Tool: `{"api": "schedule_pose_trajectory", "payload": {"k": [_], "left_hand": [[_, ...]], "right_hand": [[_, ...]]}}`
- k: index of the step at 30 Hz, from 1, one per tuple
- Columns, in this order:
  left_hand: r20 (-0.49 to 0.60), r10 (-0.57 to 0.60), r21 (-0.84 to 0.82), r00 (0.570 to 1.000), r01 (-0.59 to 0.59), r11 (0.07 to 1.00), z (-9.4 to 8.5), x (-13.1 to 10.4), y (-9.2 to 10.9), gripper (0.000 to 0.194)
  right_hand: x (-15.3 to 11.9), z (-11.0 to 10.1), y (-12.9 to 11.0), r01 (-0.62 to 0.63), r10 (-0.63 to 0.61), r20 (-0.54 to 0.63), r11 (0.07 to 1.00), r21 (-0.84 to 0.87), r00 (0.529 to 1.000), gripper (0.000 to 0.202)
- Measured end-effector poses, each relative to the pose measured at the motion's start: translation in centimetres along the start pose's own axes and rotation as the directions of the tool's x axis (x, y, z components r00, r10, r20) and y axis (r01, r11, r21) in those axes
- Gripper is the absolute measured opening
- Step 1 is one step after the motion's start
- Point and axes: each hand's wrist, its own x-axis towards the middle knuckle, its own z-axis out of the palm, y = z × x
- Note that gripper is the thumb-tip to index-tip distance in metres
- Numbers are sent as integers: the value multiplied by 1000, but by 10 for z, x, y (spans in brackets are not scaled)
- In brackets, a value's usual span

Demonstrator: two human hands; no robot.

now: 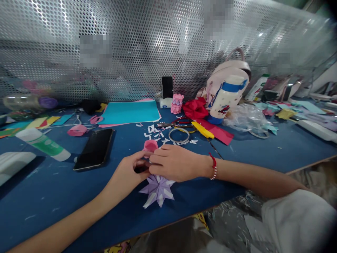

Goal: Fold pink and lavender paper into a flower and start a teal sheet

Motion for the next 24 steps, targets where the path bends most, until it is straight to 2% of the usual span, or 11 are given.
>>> {"api": "schedule_pose_trajectory", "payload": {"k": [13, 24], "left_hand": [[25, -56, -3, 998, 56, 998, -5, -2, 4, 50], [20, 57, 100, 998, -59, 993, -1, -3, 3, 45]], "right_hand": [[0, 5, -3, -8, 6, -46, 998, -61, 999, 19], [0, 3, -5, -60, 61, 17, 997, -57, 998, 22]]}}
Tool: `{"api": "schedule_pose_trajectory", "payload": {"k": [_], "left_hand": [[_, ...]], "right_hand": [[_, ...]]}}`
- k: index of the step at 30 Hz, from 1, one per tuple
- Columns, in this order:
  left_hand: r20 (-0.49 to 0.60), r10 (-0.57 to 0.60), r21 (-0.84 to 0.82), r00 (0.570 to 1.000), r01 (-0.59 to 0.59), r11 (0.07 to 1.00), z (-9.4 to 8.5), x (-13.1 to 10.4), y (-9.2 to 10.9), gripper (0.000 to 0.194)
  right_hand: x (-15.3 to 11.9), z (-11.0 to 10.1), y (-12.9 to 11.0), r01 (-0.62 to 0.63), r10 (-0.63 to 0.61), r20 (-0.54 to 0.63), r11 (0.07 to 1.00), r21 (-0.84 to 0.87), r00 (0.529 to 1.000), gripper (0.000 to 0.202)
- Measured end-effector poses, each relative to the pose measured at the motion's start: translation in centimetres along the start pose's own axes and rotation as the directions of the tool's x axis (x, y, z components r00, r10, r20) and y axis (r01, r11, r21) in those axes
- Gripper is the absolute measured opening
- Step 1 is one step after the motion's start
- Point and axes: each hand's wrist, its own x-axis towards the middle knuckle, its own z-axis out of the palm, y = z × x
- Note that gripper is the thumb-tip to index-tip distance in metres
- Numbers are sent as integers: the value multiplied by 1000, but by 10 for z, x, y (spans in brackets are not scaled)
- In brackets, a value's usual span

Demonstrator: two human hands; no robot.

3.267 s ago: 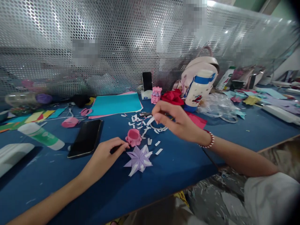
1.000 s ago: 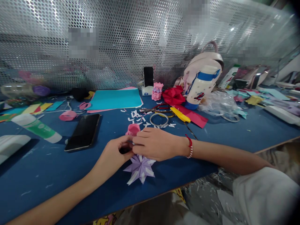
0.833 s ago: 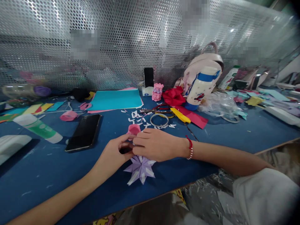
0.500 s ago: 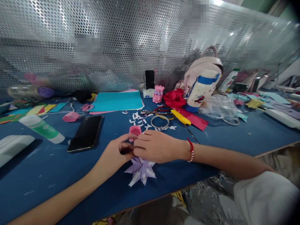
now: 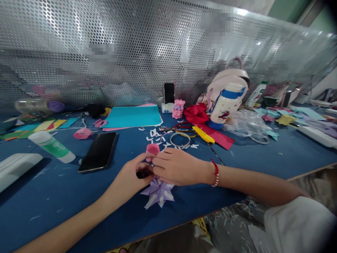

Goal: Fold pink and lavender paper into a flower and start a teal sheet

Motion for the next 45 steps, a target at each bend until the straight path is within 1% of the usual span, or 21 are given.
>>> {"api": "schedule_pose_trajectory", "payload": {"k": [6, 11, 15, 18, 22, 25, 27, 30, 33, 36, 38, 41, 45], "left_hand": [[-21, 23, 54, 1000, -21, 998, 3, -2, -4, 51], [-29, 73, 92, 997, -71, 993, 8, -2, -11, 47], [-59, 109, 141, 992, -100, 985, 12, -2, -20, 60], [-47, 107, 121, 993, -101, 987, 15, -2, -24, 67], [-31, 93, 80, 995, -90, 993, 14, -1, -22, 66], [-32, 73, 41, 997, -72, 997, 9, 0, -14, 56], [-45, 68, 22, 997, -67, 997, 5, 1, -9, 50], [-74, 67, 18, 995, -65, 998, -1, 2, -6, 46], [-83, 56, 18, 995, -54, 998, -5, 2, -6, 41], [-72, 39, 26, 997, -38, 999, -6, 1, -7, 38], [-70, 25, 46, 997, -22, 999, -5, 1, -7, 37], [-77, 27, 72, 997, -21, 997, -3, 2, -4, 33], [-70, 51, 127, 996, -42, 991, -2, 3, -1, 18]], "right_hand": [[0, 1, -4, 1, -2, -22, 1000, -29, 1000, 22], [0, -5, -8, -5, 5, -9, 999, -33, 1000, 20], [0, -11, -11, -5, 6, 14, 1000, -13, 1000, 18], [1, -14, -12, -15, 15, 10, 1000, -19, 1000, 17], [1, -18, -13, -32, 32, 32, 999, -27, 999, 18], [1, -19, -11, -61, 63, 54, 998, -36, 997, 17], [0, -18, -9, -97, 98, 43, 995, -31, 994, 20], [-1, -12, -5, -168, 167, 15, 985, 40, 986, 25], [-2, -5, -1, -237, 246, -35, 958, 160, 969, 24], [-3, 0, 1, -292, 331, -110, 917, 271, 937, 24], [-3, 1, 3, -324, 384, -135, 888, 327, 914, 23], [-3, 1, 6, -346, 421, -123, 853, 391, 899, 19], [-4, 3, 4, -334, 427, -78, 798, 502, 901, 12]]}}
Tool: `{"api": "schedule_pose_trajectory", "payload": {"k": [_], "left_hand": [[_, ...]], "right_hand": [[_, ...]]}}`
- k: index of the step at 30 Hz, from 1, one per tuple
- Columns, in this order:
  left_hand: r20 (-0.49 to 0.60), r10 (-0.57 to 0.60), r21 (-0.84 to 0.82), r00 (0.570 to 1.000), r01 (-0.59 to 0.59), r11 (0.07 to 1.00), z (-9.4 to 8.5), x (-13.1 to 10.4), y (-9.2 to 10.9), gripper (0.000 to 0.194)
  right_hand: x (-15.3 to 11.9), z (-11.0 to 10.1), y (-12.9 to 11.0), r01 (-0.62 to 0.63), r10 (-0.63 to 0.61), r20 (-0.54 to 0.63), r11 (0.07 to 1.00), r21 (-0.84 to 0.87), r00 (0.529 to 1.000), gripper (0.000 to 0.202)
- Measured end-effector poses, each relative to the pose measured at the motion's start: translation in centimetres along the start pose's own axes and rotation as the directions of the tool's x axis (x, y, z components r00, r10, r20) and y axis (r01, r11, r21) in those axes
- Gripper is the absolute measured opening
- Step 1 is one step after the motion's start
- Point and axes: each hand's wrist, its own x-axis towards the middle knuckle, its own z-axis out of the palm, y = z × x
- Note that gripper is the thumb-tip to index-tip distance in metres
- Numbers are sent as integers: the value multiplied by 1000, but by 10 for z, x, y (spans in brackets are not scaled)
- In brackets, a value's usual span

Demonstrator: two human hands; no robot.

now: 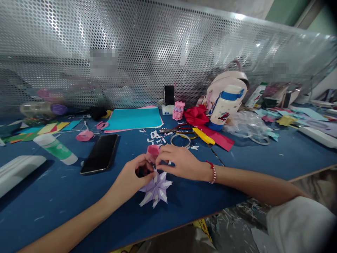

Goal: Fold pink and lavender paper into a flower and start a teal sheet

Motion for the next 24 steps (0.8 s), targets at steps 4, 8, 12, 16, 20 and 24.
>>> {"api": "schedule_pose_trajectory", "payload": {"k": [4, 8, 12, 16, 20, 24], "left_hand": [[-3, 15, 28, 1000, -15, 999, -1, -1, 0, 11], [-4, 1, -10, 1000, -1, 1000, -4, -3, 2, 15], [-41, 18, 5, 999, -18, 1000, -7, -3, 2, 19], [-20, 109, 31, 994, -108, 994, -5, 0, -3, 17], [-2, 236, 132, 972, -234, 963, -4, 2, -7, 19], [37, 362, 316, 931, -355, 880, -5, 1, -7, 13]], "right_hand": [[3, -1, 2, 13, -7, -53, 993, 114, 999, 11], [12, -20, 30, -48, 54, -187, 998, 35, 981, 20], [11, -44, 76, -144, 159, 140, 983, -112, 977, 24], [3, -50, 101, -95, 198, 368, 955, -279, 908, 15], [1, -46, 101, -77, 192, 344, 944, -322, 919, 6], [6, -42, 93, -229, 268, 122, 937, -263, 956, 12]]}}
